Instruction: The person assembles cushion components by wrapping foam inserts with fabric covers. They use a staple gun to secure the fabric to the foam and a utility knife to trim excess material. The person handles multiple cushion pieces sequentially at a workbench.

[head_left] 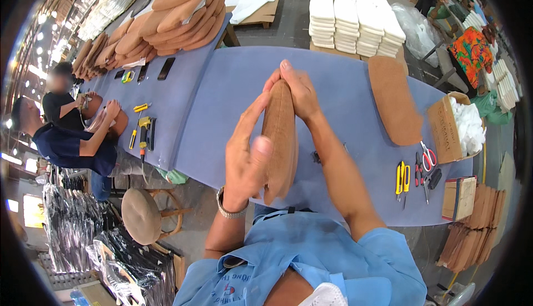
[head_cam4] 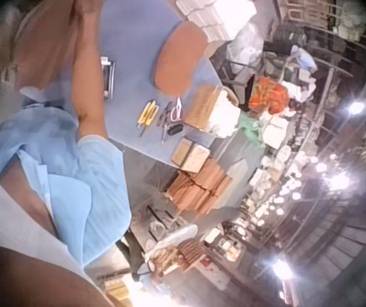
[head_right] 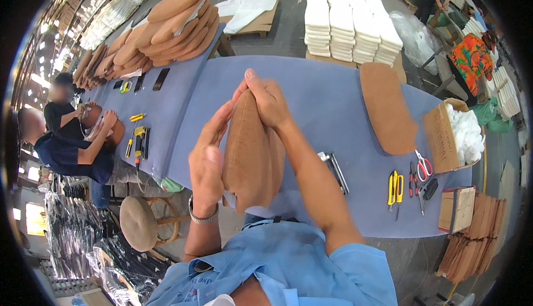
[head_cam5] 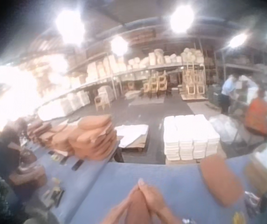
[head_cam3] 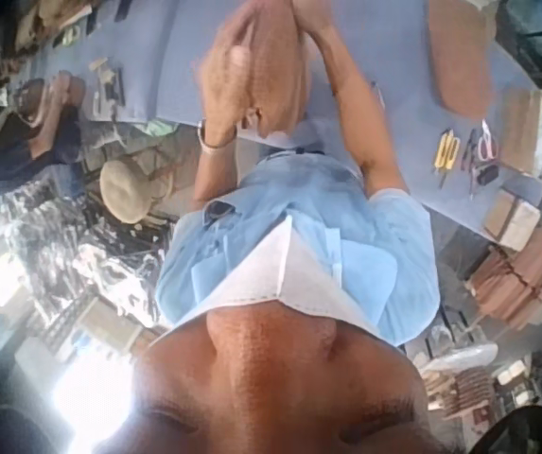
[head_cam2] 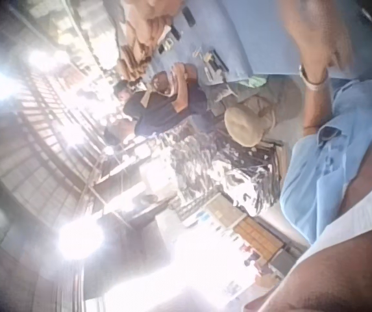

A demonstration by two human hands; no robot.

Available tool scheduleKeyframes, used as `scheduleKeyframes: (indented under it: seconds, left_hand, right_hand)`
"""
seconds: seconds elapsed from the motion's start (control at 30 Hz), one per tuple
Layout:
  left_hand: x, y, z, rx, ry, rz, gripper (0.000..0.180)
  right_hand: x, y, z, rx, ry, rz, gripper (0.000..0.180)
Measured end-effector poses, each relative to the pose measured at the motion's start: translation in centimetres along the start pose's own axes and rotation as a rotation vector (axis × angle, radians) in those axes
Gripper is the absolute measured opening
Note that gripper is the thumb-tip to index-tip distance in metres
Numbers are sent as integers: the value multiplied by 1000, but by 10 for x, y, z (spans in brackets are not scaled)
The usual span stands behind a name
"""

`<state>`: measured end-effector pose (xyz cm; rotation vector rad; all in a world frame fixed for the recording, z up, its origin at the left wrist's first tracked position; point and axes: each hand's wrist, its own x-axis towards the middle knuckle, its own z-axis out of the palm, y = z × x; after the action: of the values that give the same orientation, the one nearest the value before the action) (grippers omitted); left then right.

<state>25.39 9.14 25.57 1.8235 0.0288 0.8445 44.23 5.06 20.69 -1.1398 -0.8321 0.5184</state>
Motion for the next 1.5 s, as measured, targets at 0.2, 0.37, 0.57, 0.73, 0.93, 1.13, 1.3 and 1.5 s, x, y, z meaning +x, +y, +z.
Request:
scheduleKeyframes:
  seconds: [0.2, 0.37, 0.57, 0.73, 0.93, 1.13, 1.3, 1.5]
  left_hand:
    - [-11, 21, 6, 255, -109, -284, 88]
    - [4, -2, -1, 265, -220, -152, 81]
    - [28, -18, 14, 168, -254, -10, 73]
    - [49, -24, 38, 227, -187, 41, 62]
    - [84, -48, 25, -130, -220, -156, 62]
    - [96, -59, 24, -185, -238, -190, 67]
    - [100, -53, 21, 3, -245, -185, 68]
    - [94, -49, 6, 189, -269, -98, 72]
  right_hand:
    - [10, 5, 6, 84, 37, 13, 67]
    - [15, 10, -4, 25, 78, 27, 59]
    - [9, 4, 7, 105, 164, -111, 61]
    - [-19, 0, 7, 417, 110, 12, 67]
    - [-36, 4, 12, 226, 31, -201, 66]
    - [-25, 38, -2, 250, 38, -220, 70]
    - [-39, 65, 3, 353, 63, -21, 74]
    - [-75, 125, 5, 68, 144, -26, 75]
